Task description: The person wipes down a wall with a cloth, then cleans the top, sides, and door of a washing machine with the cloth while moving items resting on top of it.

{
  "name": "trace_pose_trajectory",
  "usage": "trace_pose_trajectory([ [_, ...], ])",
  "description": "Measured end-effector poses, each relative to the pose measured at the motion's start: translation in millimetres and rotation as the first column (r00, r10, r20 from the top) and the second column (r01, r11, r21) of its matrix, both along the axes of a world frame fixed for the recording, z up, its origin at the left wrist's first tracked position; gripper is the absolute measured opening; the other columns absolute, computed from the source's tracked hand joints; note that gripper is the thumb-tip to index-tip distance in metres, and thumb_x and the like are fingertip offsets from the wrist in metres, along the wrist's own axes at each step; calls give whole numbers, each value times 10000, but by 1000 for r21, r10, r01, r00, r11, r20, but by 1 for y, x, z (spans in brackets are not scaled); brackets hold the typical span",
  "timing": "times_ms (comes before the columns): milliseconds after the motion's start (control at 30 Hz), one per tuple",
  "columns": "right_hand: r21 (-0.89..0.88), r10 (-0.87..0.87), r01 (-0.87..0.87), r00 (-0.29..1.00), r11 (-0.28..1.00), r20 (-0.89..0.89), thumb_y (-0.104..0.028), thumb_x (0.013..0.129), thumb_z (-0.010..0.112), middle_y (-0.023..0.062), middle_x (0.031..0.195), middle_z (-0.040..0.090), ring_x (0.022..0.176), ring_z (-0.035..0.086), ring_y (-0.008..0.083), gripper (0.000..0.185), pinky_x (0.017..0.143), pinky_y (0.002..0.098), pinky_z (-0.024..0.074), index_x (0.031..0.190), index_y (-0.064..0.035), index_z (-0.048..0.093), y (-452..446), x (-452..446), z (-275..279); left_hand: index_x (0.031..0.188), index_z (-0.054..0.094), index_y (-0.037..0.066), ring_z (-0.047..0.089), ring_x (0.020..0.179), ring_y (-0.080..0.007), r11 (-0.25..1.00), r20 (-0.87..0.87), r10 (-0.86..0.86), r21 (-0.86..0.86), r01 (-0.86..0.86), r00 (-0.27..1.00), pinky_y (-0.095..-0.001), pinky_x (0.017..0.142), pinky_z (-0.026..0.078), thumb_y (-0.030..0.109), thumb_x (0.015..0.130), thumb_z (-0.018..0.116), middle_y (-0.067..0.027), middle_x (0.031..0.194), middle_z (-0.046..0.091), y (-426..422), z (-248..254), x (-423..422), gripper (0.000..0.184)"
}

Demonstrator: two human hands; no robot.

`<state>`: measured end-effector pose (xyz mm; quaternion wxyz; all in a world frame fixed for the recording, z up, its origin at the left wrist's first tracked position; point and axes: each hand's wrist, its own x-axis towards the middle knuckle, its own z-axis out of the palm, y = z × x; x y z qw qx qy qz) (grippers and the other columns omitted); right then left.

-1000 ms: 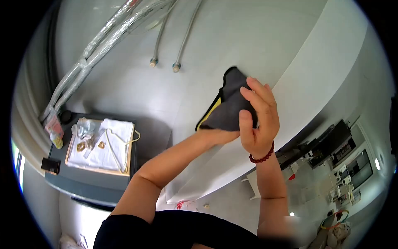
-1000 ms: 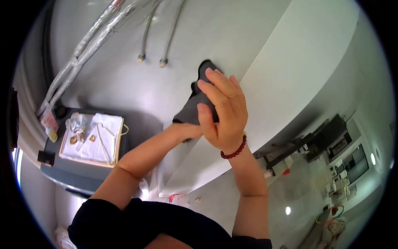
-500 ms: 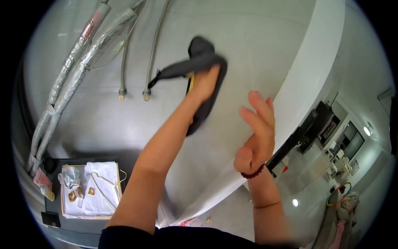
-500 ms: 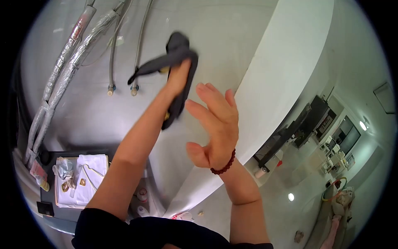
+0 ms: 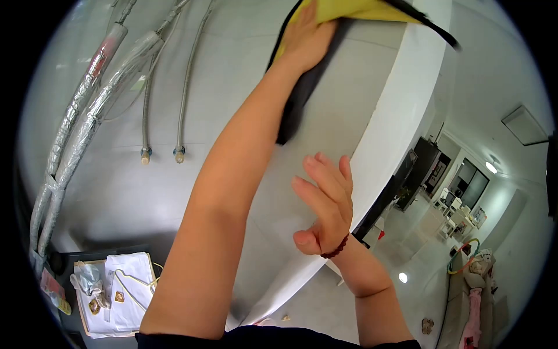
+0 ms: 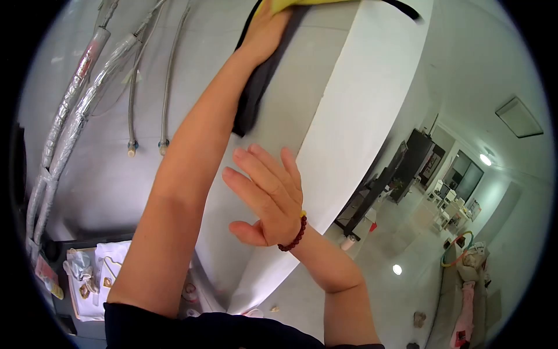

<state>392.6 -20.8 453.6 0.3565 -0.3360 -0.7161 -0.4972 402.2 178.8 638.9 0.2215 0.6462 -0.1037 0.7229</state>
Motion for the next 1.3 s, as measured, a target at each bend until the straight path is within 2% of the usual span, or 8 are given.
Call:
trace_pose_trajectory([
  [133, 1, 23, -23, 999, 1000, -26, -440, 976, 469, 188, 1232, 650, 1103, 634, 361, 503, 1115, 494, 296, 1162, -16, 665, -3, -3, 1, 1329, 543, 8, 445, 1314, -369, 935, 130, 43, 343, -86, 991, -454, 1088, 345, 233, 962, 467, -199, 1394, 501, -4, -90, -2, 438],
  [267, 19, 47, -47, 999, 999, -10, -425, 978, 464, 176, 1212, 660, 1102, 639, 340, 487, 1126, 487, 291, 1167, -22, 663, 1, -4, -1, 1370, 489, 15, 401, 1361, -355, 922, 21, -259, 304, 241, 966, -446, 1145, 280, 186, 918, 558, -195, 1448, 454, -40, -31, -4, 488],
  [500, -77, -19, 23, 998, 997, 57, -360, 960, 530, 184, 1253, 632, 1151, 602, 359, 452, 1131, 485, 283, 1233, -13, 629, -8, -6, 0, 1395, 491, 105, 332, 1424, -352, 904, 207, 48, 407, -131, 977, -504, 1155, 252, 218, 922, 517, -155, 1515, 404, -60, -75, -13, 487],
  [600, -375, -49, 73, 996, 924, 72, -319, 773, 711, 201, 1368, 522, 1223, 504, 430, 601, 1086, 508, 326, 1268, -1, 591, -20, -3, 2, 1338, 558, 118, 278, 1452, -351, 780, -175, -599, 89, 619, 781, -550, 1181, 157, 260, 892, 530, -143, 1474, 449, -36, -134, 51, 469],
  [767, -141, -101, 115, 989, 983, 108, -439, 938, 556, 137, 1264, 626, 1150, 592, 337, 457, 1097, 498, 327, 1189, -71, 656, -16, -5, -1, 1110, 662, 80, 450, 1255, -420, 894, 83, 33, 443, -66, 996, -559, 1165, 134, 326, 891, 493, -204, 1184, 626, -39, -91, -7, 370],
  [933, -42, -192, 196, 979, 980, 72, -563, 1010, 370, 51, 1089, 685, 1017, 639, 268, 539, 1152, 478, 272, 963, -144, 706, -14, -9, -14, 1124, 656, 61, 525, 1129, -413, 977, 281, 85, 162, -135, 956, -523, 1097, 251, 287, 902, 479, -188, 1089, 665, 13, -36, 29, 363],
  [1100, -141, -260, 251, 964, 958, -48, -587, 999, 350, 39, 1045, 662, 1015, 613, 271, 540, 1153, 496, 266, 905, -158, 665, -19, -15, -15, 1130, 636, 12, 580, 1093, -400, 769, -168, 639, 163, -618, 750, -503, 990, 380, 230, 911, 511, -202, 1091, 674, 144, -37, 94, 334],
  [1300, -186, -344, 324, 935, 927, -86, -535, 983, 342, 61, 1035, 655, 953, 609, 297, 495, 1147, 506, 264, 900, -148, 639, -19, -16, -15, 1256, 604, 24, 597, 1105, -279, 799, -391, 559, 20, -601, 731, -388, 1008, 423, 249, 1008, 470, -140, 1189, 650, 229, -156, 62, 360],
])
